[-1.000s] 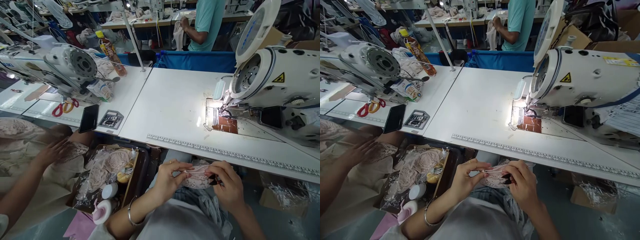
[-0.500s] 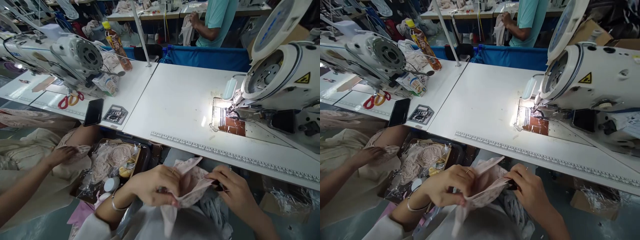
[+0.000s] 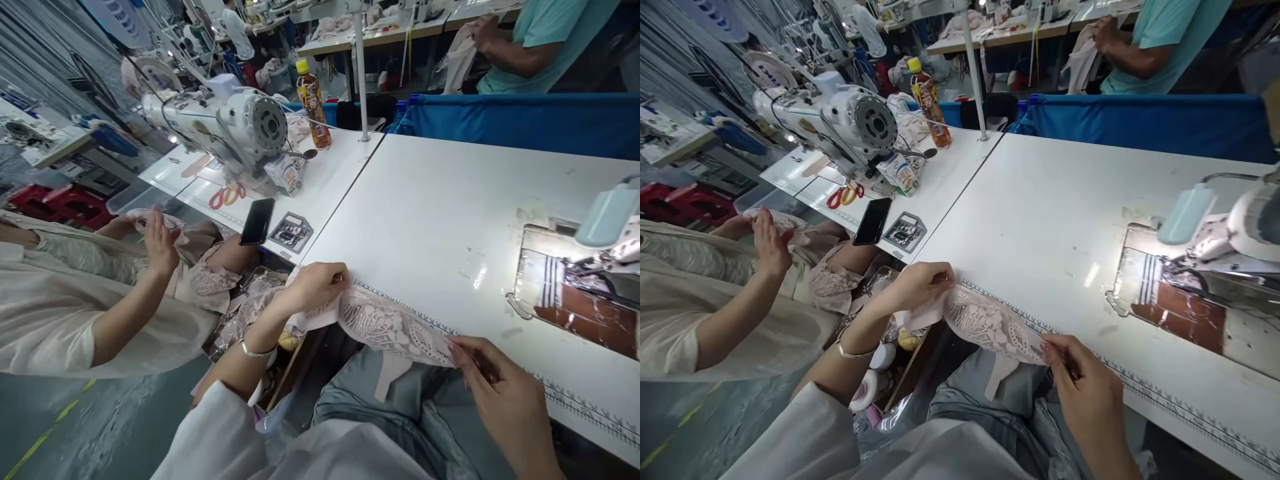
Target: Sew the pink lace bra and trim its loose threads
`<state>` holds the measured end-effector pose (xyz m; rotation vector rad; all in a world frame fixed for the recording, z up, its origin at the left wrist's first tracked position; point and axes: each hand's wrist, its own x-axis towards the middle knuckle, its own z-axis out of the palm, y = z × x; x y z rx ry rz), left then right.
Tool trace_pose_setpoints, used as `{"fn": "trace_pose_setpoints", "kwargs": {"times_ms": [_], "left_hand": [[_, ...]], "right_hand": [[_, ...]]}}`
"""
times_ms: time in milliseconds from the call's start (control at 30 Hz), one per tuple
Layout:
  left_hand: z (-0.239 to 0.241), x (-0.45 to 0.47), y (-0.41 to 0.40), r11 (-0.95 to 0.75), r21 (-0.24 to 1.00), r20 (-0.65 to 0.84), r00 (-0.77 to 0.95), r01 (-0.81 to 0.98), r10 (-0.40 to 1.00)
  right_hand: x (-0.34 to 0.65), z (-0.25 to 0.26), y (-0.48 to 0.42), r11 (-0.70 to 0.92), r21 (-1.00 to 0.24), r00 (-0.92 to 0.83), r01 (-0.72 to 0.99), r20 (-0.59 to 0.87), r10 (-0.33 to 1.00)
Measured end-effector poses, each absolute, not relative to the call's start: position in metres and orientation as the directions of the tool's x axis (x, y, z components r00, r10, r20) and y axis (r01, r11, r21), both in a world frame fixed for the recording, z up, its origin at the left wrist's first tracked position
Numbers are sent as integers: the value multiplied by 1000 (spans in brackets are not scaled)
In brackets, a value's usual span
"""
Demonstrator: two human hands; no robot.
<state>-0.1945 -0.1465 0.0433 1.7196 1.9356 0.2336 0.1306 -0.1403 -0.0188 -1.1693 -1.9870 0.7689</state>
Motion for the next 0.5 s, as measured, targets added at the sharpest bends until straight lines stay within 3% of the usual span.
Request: {"fn": "trace_pose_setpoints", "kwargs": {"times_ms": [133,267,500], "left_hand": [[30,-188,-131,232,431,-321,-92,872,942],[27,-186,-128,205,406,-349,-56,891,936],[28,-188,-127,199,381,-360,-54,903,931]], "right_hand": [[122,-28,-134,501,-515,-338,696,380,861],[121,-32,-130,524,-354,-382,775,399,834],[126,-43,-130,509,-347,-408,788,325,853]]}}
